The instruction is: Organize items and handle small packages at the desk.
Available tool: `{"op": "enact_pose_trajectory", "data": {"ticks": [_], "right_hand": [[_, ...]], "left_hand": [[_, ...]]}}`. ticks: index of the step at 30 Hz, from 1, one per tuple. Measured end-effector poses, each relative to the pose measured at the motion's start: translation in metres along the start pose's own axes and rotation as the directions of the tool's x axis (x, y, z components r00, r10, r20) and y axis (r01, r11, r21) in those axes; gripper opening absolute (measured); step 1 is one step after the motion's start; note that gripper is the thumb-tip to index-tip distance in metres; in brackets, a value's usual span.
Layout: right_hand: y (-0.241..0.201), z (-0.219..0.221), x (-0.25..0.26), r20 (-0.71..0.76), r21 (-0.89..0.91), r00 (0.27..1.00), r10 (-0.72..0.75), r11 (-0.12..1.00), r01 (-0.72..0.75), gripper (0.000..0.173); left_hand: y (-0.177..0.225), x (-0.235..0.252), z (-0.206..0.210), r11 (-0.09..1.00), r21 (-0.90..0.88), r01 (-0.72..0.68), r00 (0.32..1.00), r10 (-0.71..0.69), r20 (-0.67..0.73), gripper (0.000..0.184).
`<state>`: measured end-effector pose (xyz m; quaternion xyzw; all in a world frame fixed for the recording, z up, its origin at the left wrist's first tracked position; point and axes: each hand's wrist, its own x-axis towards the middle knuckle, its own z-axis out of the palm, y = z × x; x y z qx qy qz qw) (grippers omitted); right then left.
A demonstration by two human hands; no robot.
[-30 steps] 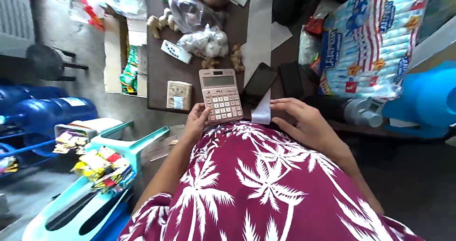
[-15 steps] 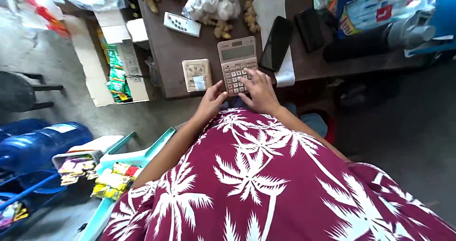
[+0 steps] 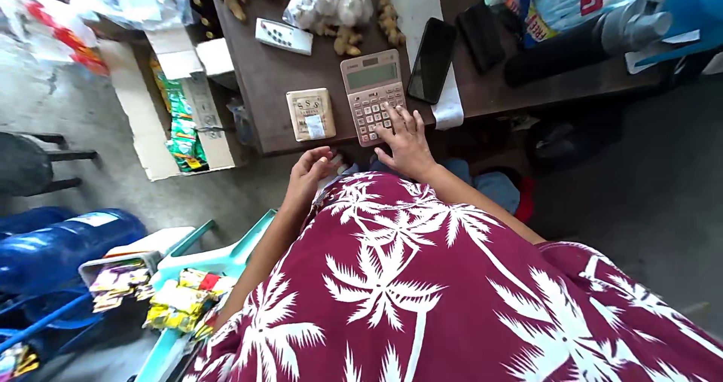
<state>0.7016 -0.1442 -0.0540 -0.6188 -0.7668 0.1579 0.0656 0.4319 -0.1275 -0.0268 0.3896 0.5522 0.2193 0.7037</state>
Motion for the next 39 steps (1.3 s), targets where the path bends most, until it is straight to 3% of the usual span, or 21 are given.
{"op": "enact_pose_trajectory", "data": {"ticks": [6,13,19,23,26,29,34,39], "right_hand": [[-0.004,-0.004,0.018,0.030,0.025,0.999,0.026,0.999,-0.027,0.046],[0.009,-0.007,0.012,-0.017,0.071,0.996,0.084,0.994,-0.082,0.051],[-0.002,-0.012,0.003,-0.070,0.248,0.997,0.012,0.969,0.006,0.040],[-0.014,-0.012,0.010,-0.049,0.437,0.994,-0.100,0.893,0.111,0.027],[-0.023,-0.008,0.020,0.020,0.592,0.986,-0.166,0.796,0.122,0.030],[-0.039,-0.016,0.034,0.177,0.677,0.974,-0.142,0.736,-0.016,0.040],[-0.059,-0.026,0.060,0.442,0.674,0.897,0.001,0.660,-0.332,0.058],[-0.067,-0.025,0.070,0.510,0.655,0.859,0.051,0.624,-0.426,0.063]], "left_hand": [[-0.004,-0.005,0.000,0.999,-0.029,0.033,0.999,-0.034,-0.021,0.034],[0.004,0.009,-0.015,0.971,0.160,-0.180,0.959,0.209,-0.190,0.031],[0.005,0.023,-0.031,0.974,0.112,-0.199,0.905,0.226,-0.360,0.034],[0.006,0.026,-0.037,0.985,0.086,-0.153,0.912,0.174,-0.373,0.036],[0.006,0.029,-0.037,0.987,0.055,-0.148,0.918,0.158,-0.363,0.040],[0.005,0.035,-0.036,0.988,0.027,-0.154,0.926,0.154,-0.345,0.043],[0.004,0.042,-0.036,0.987,0.036,-0.159,0.928,0.162,-0.335,0.045],[-0.002,0.046,-0.037,0.991,0.035,-0.129,0.945,0.134,-0.297,0.049]]}}
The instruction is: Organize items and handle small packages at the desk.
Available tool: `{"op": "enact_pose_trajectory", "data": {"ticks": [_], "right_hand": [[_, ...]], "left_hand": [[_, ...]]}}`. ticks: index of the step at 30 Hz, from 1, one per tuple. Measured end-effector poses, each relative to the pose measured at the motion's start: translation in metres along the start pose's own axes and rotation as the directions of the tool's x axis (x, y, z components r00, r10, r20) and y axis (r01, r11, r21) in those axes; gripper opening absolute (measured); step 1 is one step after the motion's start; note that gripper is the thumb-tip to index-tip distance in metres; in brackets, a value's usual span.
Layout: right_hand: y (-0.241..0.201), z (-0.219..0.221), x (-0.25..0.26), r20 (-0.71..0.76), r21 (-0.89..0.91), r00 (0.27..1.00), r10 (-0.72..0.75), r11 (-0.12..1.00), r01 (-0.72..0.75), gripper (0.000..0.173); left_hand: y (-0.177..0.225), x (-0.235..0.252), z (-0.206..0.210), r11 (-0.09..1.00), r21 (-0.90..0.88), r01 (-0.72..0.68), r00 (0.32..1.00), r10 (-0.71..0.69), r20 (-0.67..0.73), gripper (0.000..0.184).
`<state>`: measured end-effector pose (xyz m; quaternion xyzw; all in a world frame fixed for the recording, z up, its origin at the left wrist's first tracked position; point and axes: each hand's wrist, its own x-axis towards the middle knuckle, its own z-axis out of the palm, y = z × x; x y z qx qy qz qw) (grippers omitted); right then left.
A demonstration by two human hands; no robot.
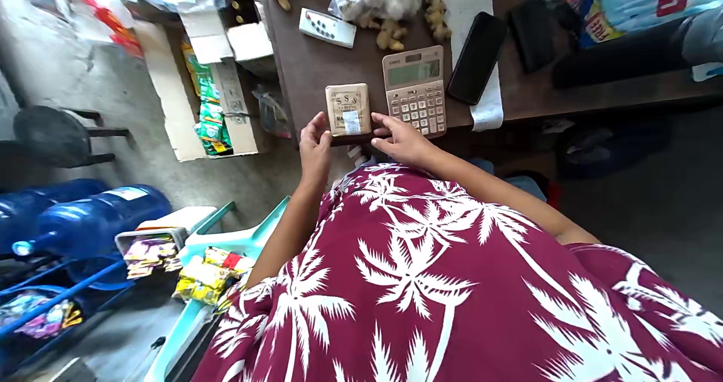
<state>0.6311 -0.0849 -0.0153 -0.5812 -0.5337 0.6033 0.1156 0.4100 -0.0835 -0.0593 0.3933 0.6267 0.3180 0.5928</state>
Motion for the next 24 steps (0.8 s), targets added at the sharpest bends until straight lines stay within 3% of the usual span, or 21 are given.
{"op": "enact_pose_trajectory", "data": {"ticks": [8,24], "right_hand": [[0.000,0.002,0.011,0.013,-0.022,1.000,0.021,1.000,-0.021,0.062],[-0.003,-0.003,0.015,-0.008,0.254,0.996,0.086,0.964,-0.081,0.050]], "left_hand": [[-0.002,0.004,-0.003,1.000,-0.003,0.014,1.000,-0.014,0.028,0.044],[0.013,0.007,-0.006,0.988,-0.104,0.116,0.992,-0.110,0.065,0.035]]}}
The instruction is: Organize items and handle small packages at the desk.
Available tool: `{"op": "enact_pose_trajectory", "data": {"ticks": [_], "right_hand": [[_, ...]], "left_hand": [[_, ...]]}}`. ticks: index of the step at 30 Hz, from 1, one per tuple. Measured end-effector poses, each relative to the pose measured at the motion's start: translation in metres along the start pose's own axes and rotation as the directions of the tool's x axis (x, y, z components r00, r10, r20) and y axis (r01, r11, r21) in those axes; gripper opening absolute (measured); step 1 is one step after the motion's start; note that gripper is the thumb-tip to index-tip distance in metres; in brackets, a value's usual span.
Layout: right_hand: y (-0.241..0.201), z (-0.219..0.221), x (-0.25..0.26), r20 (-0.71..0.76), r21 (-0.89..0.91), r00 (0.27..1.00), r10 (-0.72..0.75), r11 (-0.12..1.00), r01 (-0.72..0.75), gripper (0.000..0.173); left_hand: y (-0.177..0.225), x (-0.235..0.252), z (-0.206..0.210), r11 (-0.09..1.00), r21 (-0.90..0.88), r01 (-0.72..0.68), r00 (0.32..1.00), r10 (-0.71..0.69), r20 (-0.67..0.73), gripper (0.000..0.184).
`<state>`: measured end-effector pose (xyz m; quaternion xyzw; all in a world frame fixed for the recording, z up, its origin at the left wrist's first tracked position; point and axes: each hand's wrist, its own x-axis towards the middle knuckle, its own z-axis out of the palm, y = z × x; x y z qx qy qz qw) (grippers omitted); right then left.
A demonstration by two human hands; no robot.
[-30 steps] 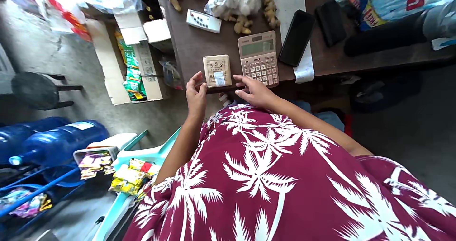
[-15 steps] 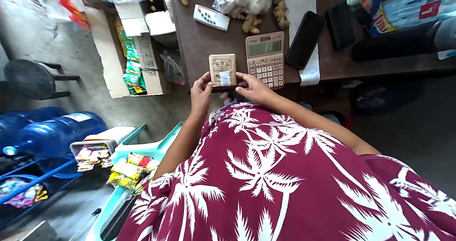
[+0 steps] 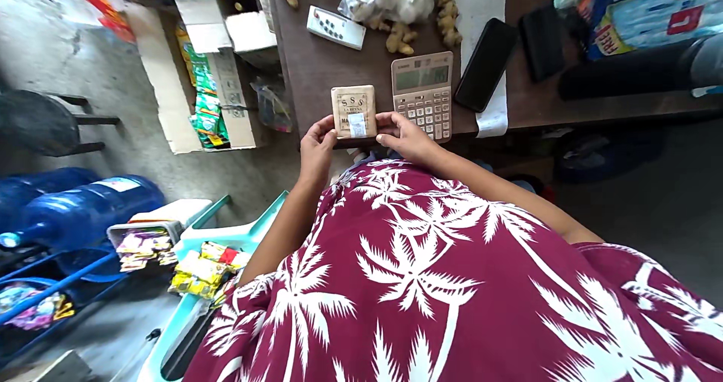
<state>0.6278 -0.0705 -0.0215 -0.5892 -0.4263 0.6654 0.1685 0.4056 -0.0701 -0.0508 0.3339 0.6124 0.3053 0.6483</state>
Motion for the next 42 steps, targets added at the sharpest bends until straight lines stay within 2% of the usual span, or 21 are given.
{"op": "enact_pose_trajectory", "data": {"ticks": [9,23,31,42], "right_hand": [[-0.001,0.000,0.001,-0.021,0.085,1.000,0.018,0.996,-0.017,0.047],[-0.003,0.002,0.000,-0.022,0.127,1.000,0.014,0.992,-0.011,0.044],[-0.001,0.000,-0.003,-0.076,0.138,0.997,-0.020,0.990,0.030,0.040],[0.001,0.000,-0.008,-0.123,0.126,0.988,-0.093,0.986,0.108,0.037]], "left_hand": [[0.002,0.002,0.002,1.000,0.006,-0.007,1.000,0.007,-0.014,0.036],[0.007,-0.002,0.004,0.992,-0.121,0.022,1.000,-0.023,-0.005,0.039],[0.004,-0.006,0.007,0.983,-0.155,-0.098,0.995,0.100,0.005,0.041],[0.004,-0.016,0.010,0.969,-0.194,-0.154,0.987,0.158,0.006,0.043]]}}
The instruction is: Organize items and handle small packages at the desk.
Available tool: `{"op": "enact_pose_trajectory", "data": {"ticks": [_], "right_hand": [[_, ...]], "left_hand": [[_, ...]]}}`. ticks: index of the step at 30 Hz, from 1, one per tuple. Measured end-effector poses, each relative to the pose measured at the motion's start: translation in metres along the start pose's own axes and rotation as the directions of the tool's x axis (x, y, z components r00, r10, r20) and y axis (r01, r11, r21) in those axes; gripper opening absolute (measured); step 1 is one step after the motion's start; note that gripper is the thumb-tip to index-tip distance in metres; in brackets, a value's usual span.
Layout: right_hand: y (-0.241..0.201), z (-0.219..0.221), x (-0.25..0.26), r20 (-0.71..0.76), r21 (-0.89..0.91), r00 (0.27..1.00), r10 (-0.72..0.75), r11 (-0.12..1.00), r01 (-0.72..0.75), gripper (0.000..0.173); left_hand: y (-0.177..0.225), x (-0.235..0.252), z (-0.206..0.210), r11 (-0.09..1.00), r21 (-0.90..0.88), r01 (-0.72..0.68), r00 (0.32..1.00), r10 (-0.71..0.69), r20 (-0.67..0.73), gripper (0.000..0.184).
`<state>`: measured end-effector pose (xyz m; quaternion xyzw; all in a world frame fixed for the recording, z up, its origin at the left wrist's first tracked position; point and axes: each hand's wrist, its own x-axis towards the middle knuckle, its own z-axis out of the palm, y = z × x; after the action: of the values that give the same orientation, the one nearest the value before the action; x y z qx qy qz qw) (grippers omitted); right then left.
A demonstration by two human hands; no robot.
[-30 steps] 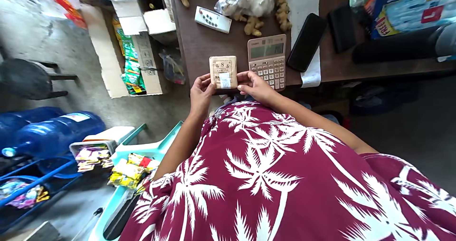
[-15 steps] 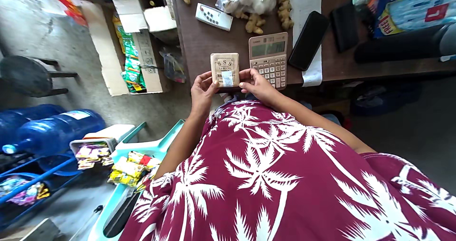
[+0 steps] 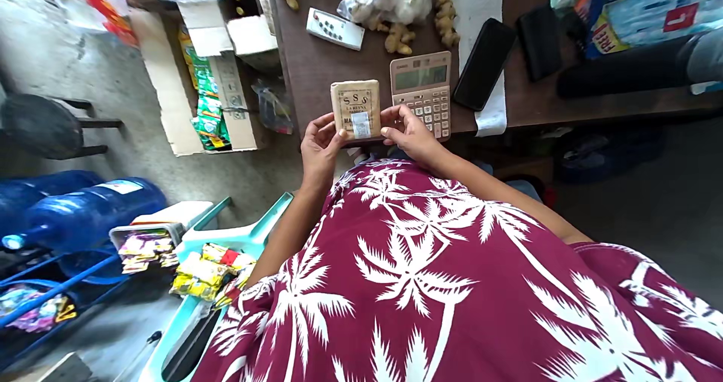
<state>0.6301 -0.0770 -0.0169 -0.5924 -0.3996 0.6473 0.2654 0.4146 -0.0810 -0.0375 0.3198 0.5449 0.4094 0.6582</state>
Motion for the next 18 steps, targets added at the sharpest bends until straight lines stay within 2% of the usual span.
{"op": "enact_pose_trajectory", "data": {"ticks": [18], "right_hand": [[-0.0042,0.0003,-0.0059,-0.021,0.024,0.998,-0.052,0.998,0.052,0.028]], "left_hand": [[0.0041,-0.0089,0.0018,0.989,-0.113,0.092,0.996,-0.093,-0.002,0.040]]}}
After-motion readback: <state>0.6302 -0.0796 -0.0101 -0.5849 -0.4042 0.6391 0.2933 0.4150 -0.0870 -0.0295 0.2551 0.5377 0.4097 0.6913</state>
